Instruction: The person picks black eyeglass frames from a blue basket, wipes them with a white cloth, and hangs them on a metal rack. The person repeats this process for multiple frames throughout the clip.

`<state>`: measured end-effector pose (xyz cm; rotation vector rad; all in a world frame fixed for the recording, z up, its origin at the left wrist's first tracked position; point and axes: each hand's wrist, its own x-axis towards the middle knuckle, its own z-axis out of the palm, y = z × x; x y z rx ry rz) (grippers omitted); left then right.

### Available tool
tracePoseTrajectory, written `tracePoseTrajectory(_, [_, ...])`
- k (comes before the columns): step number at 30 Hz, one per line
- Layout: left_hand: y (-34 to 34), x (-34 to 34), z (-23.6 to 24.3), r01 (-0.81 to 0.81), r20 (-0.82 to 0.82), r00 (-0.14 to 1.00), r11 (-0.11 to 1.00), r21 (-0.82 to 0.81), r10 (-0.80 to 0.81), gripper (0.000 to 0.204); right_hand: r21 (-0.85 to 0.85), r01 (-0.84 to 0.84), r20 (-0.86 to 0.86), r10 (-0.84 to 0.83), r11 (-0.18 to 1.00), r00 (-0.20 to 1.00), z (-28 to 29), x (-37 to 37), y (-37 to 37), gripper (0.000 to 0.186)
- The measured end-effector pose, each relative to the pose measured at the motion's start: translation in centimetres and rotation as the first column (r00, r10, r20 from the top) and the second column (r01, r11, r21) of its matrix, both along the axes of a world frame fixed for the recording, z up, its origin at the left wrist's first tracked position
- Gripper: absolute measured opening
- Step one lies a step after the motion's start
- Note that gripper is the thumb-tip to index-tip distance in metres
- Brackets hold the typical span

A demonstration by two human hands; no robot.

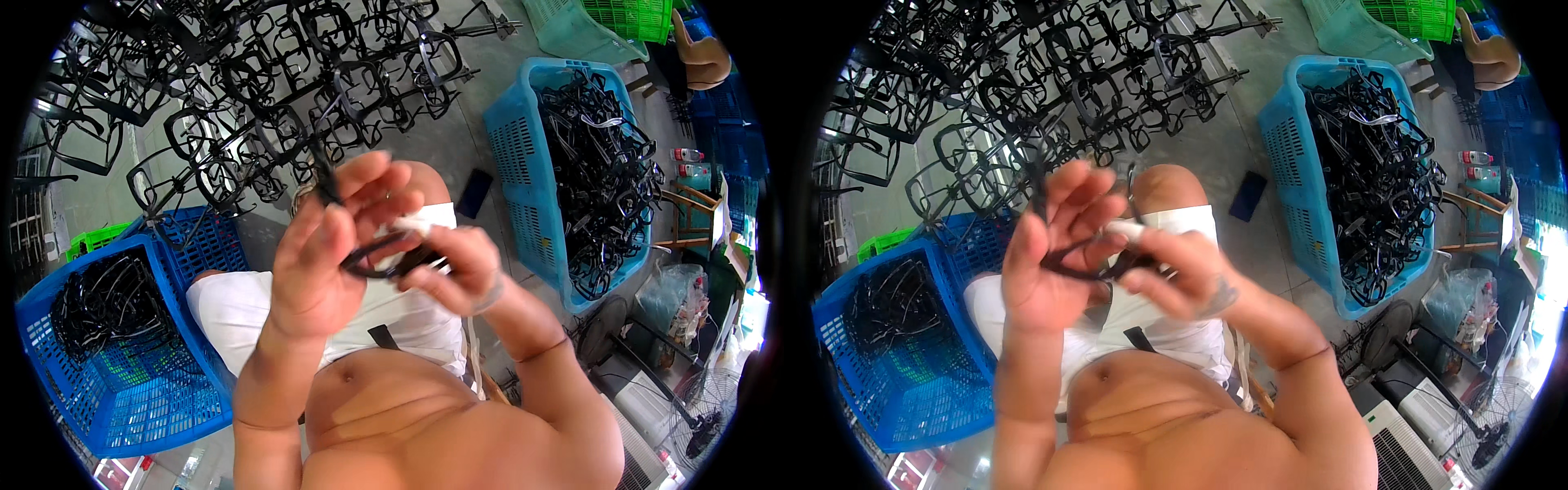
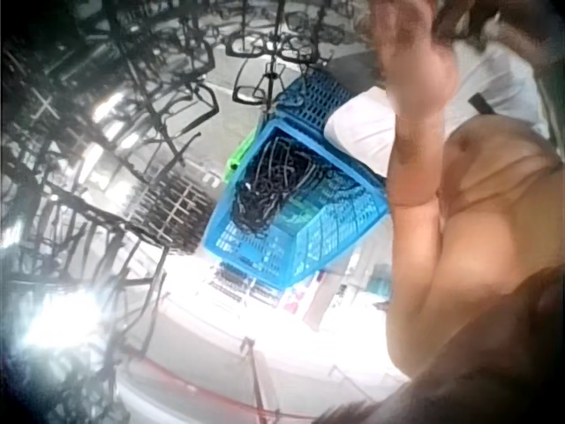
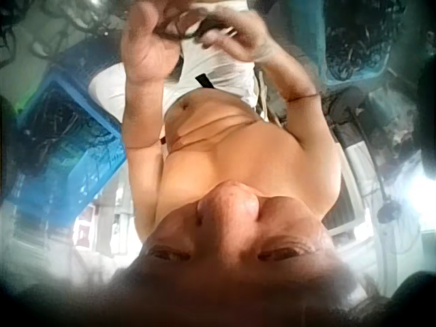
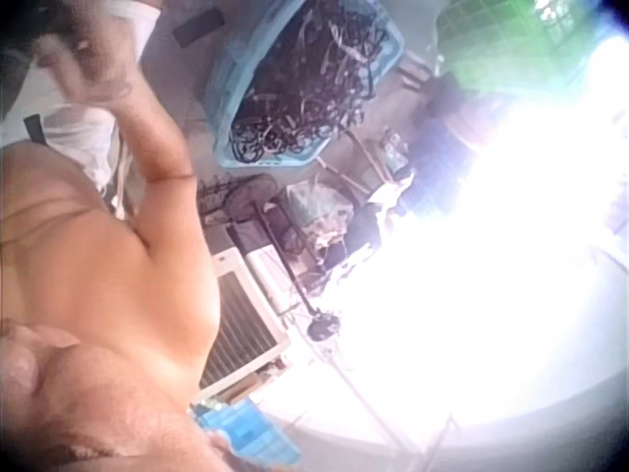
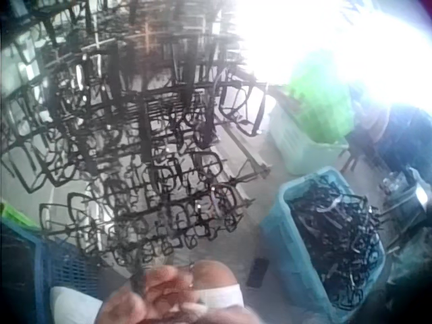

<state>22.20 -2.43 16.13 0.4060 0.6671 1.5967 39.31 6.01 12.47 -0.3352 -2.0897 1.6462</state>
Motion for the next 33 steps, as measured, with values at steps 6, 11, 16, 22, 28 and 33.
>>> tracePoseTrajectory(6, [8.9,-2.0,-3.1,-0.650,-0.651,0.658,0.723,-0.236,0.379,0.050,-0.487,0.388,-0.360,-0.584,0.783,0.728,1.3,2.3,6.6,0.046])
tracePoseTrajectory(11, [13.9,-4.6,-5.5,-0.684,-0.689,0.630,0.677,-0.274,0.358,0.034,-0.400,0.518,-0.330,-0.646,0.756,0.688,-2.1,0.4,15.4,0.044])
tracePoseTrajectory(16, [14.7,-3.9,-6.1,-0.685,-0.650,0.631,0.698,-0.210,0.424,0.026,-0.394,0.558,0.052,-0.588,0.730,0.807,-4.1,-1.1,21.0,0.037])
tracePoseTrajectory(22, [14.6,-3.7,-6.0,-0.701,-0.716,0.590,0.677,-0.223,0.374,0.027,-0.428,0.360,0.237,-0.281,0.829,0.930,-0.5,-1.8,24.8,0.033])
tracePoseTrajectory(28, [14.5,-3.3,-6.2,-0.686,-0.708,0.600,0.694,-0.217,0.372,0.029,-0.370,0.452,0.134,-0.434,0.812,0.891,-2.7,-3.5,23.9,0.023])
tracePoseTrajectory(33, [15.0,-3.4,-5.9,-0.690,-0.720,0.593,0.688,-0.223,0.361,0.029,-0.400,0.508,0.008,-0.551,0.763,0.834,-4.6,-4.1,23.1,0.035])
